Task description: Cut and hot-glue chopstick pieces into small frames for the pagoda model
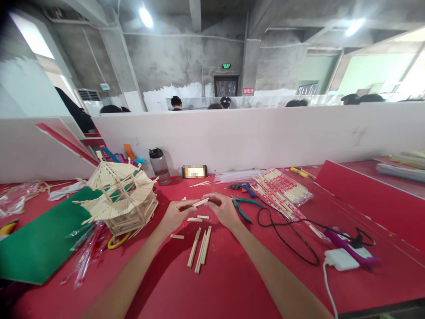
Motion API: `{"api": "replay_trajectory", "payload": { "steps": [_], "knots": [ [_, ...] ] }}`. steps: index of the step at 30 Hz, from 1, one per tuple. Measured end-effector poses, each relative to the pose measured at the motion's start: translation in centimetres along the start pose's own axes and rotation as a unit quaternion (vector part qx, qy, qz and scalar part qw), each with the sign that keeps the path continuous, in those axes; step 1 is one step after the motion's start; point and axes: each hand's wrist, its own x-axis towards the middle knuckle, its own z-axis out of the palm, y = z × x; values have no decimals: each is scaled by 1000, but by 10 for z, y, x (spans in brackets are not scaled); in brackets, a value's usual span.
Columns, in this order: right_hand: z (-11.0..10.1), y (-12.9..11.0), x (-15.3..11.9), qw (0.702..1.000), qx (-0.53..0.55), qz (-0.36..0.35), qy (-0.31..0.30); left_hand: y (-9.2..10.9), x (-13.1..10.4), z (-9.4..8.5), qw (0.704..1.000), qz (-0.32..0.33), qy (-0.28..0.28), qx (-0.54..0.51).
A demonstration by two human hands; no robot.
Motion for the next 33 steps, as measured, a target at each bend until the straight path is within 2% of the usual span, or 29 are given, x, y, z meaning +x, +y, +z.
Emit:
{"api": "replay_trajectory", "payload": {
  "steps": [8, 15, 24, 33],
  "knots": [
    [11, -5, -9, 999, -15, 2, 49, -12, -3, -1, 999, 22, 37, 26],
    [14, -4, -12, 999, -12, 4, 52, -7, -4, 3, 999, 34, 39, 13],
    [13, -6, -14, 998, -23, -24, 56, -8, -6, 14, 996, 38, 76, -28],
    [13, -10, -14, 996, -47, -33, 65, -9, -5, 14, 994, 39, 92, -34]
  ]
}}
